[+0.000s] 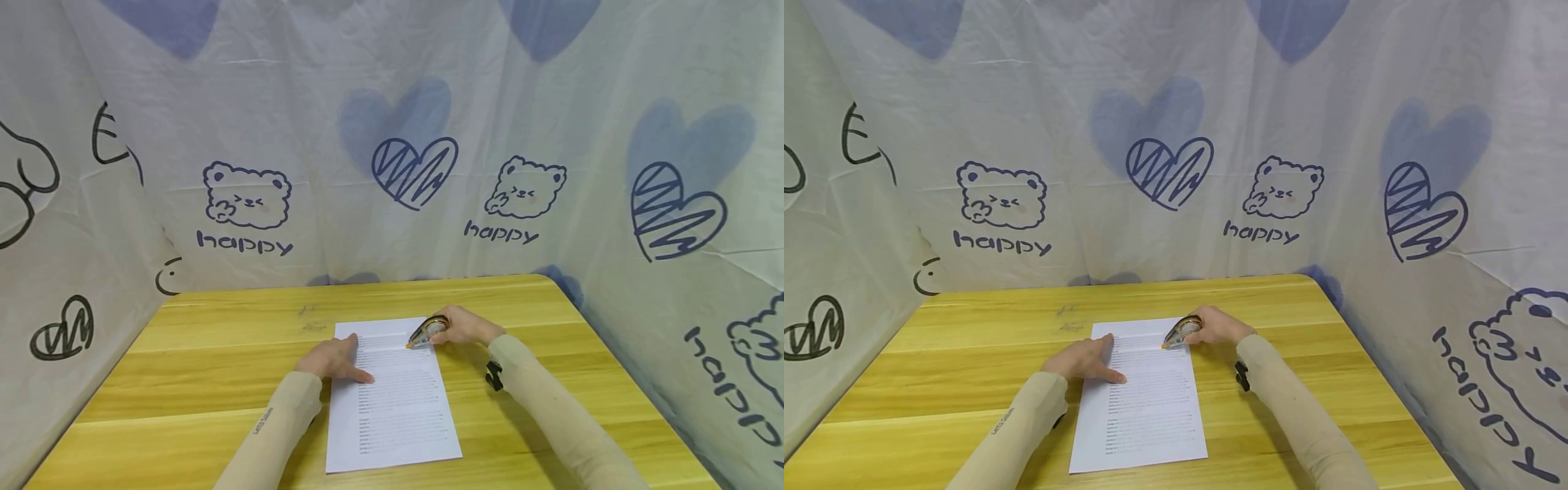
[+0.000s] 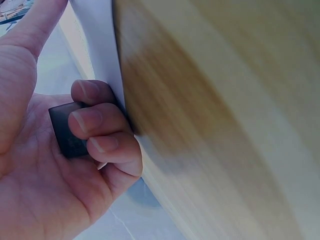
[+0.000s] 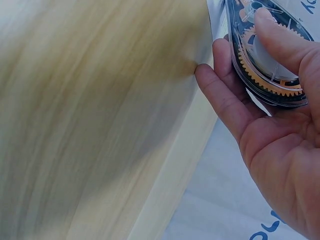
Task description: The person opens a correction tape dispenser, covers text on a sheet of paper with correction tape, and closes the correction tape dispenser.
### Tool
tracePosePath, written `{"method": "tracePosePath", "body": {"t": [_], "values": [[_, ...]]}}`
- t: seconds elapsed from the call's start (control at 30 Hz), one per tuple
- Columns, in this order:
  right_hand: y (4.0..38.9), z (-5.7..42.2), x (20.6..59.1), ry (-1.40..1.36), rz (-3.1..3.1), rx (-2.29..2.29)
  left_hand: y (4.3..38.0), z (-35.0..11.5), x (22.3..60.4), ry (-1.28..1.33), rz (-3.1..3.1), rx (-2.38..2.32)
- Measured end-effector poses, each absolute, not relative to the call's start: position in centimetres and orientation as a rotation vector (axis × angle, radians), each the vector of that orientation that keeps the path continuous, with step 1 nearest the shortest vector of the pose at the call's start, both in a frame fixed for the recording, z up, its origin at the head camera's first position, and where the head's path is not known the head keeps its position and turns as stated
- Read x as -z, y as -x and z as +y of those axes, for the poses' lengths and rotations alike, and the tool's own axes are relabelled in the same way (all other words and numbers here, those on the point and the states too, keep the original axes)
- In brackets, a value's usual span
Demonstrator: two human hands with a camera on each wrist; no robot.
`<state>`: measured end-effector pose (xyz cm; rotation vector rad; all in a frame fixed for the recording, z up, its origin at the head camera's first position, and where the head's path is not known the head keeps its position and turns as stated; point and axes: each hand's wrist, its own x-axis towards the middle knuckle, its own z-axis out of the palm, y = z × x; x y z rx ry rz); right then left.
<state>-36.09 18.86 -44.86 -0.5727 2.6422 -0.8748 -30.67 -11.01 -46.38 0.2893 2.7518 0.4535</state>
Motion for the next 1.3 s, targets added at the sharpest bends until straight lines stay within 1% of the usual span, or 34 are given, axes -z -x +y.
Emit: {"method": "tracePosePath", "body": {"t": [0.73, 1.3], "values": [[36.5, 19.8, 45.4, 0.657, 2.689, 0.820, 30.7, -10.7, 46.2, -0.310, 2.759, -0.439], [36.3, 20.7, 45.5, 0.577, 2.682, 0.919, 30.7, -11.0, 46.5, -0.284, 2.755, -0.473]]}}
